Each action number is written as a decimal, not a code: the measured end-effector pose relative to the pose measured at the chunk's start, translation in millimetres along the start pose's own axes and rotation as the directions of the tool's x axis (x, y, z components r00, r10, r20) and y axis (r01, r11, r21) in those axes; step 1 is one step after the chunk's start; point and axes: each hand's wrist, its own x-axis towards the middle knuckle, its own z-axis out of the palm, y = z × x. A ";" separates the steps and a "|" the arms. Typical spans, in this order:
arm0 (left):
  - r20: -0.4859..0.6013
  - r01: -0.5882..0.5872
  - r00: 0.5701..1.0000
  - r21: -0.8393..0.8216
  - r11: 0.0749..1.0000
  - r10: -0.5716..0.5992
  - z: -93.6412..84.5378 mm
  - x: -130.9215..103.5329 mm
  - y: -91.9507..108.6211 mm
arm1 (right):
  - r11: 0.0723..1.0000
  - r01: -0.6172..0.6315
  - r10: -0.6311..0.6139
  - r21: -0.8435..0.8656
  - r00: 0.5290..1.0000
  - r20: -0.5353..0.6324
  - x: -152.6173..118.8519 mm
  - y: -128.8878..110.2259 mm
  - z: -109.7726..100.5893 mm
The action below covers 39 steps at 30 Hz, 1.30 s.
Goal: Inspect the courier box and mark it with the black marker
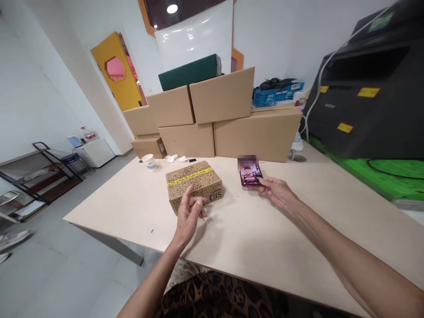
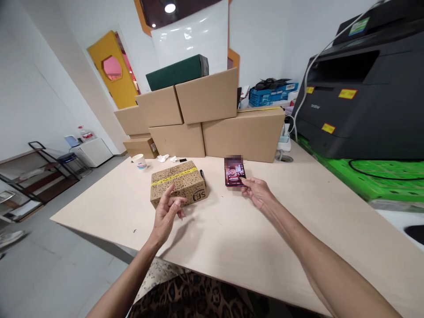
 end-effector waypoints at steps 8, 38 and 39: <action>-0.018 -0.047 0.999 0.039 0.998 0.048 -10.5 0.6 7.0 | 0.975 -0.211 0.197 -0.067 0.966 -0.166 6.9 -9.1 -15.9; -0.400 -0.186 0.872 0.264 0.946 0.283 -87.0 16.1 33.3 | 0.814 0.026 -0.084 -0.581 0.994 -0.073 3.1 -26.9 -10.3; -0.414 -0.174 0.865 0.283 0.943 0.284 -91.7 17.4 31.8 | 0.751 0.131 -0.144 -0.647 0.989 0.033 4.9 -24.3 0.0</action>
